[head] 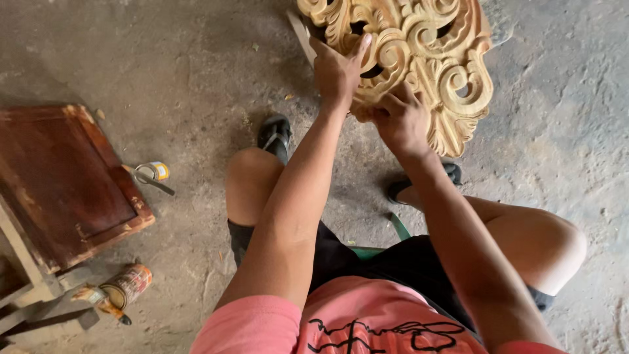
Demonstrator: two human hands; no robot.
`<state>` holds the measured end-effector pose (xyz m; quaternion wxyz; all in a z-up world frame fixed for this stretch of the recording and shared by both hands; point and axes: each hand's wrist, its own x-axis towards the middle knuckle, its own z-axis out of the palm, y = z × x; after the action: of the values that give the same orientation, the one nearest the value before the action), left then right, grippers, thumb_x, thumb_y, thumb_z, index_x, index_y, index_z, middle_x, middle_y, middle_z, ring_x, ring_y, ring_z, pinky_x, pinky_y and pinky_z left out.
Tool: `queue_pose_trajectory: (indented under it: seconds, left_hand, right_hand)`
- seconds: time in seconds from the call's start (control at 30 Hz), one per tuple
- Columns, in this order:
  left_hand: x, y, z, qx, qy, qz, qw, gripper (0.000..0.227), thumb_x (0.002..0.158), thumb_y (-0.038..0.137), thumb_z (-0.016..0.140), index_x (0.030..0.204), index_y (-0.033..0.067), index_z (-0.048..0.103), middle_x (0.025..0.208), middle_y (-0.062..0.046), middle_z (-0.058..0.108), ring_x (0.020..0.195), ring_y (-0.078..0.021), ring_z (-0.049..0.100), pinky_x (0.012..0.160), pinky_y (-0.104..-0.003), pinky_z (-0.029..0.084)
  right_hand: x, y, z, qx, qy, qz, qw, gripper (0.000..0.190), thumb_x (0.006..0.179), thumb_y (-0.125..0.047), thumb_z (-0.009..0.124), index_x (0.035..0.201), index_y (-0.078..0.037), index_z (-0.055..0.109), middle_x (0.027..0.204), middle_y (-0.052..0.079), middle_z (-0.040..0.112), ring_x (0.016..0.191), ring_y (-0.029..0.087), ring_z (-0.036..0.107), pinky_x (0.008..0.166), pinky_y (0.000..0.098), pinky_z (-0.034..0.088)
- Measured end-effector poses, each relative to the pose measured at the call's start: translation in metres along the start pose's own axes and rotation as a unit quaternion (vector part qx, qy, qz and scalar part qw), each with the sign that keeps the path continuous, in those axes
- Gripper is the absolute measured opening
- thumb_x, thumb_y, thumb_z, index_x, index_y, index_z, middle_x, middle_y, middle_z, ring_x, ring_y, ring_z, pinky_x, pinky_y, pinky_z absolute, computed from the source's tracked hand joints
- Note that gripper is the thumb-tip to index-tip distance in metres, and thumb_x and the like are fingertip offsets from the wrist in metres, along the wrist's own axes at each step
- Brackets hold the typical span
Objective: The person sands a decorative wood carving by hand using small pieces of sandpaper, moving over various sections of the intricate design and clearing away dust with their fingers.
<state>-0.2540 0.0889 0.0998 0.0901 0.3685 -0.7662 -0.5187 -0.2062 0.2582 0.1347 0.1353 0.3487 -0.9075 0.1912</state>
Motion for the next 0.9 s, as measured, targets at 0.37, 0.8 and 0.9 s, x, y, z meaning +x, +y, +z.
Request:
queue_pose_trajectory:
  seconds: [0.37, 0.8, 0.9]
  left_hand:
    - [-0.006, 0.004, -0.010, -0.040, 0.001, 0.040, 0.998, 0.116, 0.082, 0.066, 0.068, 0.149, -0.0159, 0.023, 0.056, 0.004, 0.054, 0.038, -0.0063, 0.043, 0.030, -0.022, 0.033]
    - [0.002, -0.011, 0.006, -0.132, 0.030, -0.052, 0.989, 0.128, 0.071, 0.069, 0.070, 0.156, -0.0042, 0.008, 0.052, -0.001, 0.057, 0.033, -0.0102, 0.043, 0.028, -0.023, 0.038]
    - [0.010, -0.016, 0.010, -0.111, 0.026, -0.013, 0.993, 0.116, 0.080, 0.063, 0.074, 0.148, -0.0100, 0.016, 0.065, -0.002, 0.058, 0.038, -0.0056, 0.059, 0.033, -0.023, 0.052]
  right_hand:
    - [-0.001, -0.025, -0.026, 0.014, 0.058, -0.005, 0.998, 0.014, 0.084, -0.016, 0.087, 0.085, -0.011, 0.074, 0.094, 0.004, 0.062, 0.083, 0.023, 0.060, 0.069, 0.0402, 0.050]
    - [-0.057, -0.021, -0.053, -0.015, -0.072, 0.198, 0.977, 0.026, 0.113, -0.008, 0.062, 0.138, -0.010, 0.068, 0.103, 0.009, 0.072, 0.072, 0.015, 0.067, 0.052, 0.0328, 0.054]
    - [-0.065, -0.034, -0.035, -0.122, -0.193, 0.206, 0.952, 0.026, 0.113, -0.029, 0.054, 0.132, -0.020, 0.070, 0.108, 0.009, 0.069, 0.091, 0.025, 0.063, 0.090, 0.0443, 0.054]
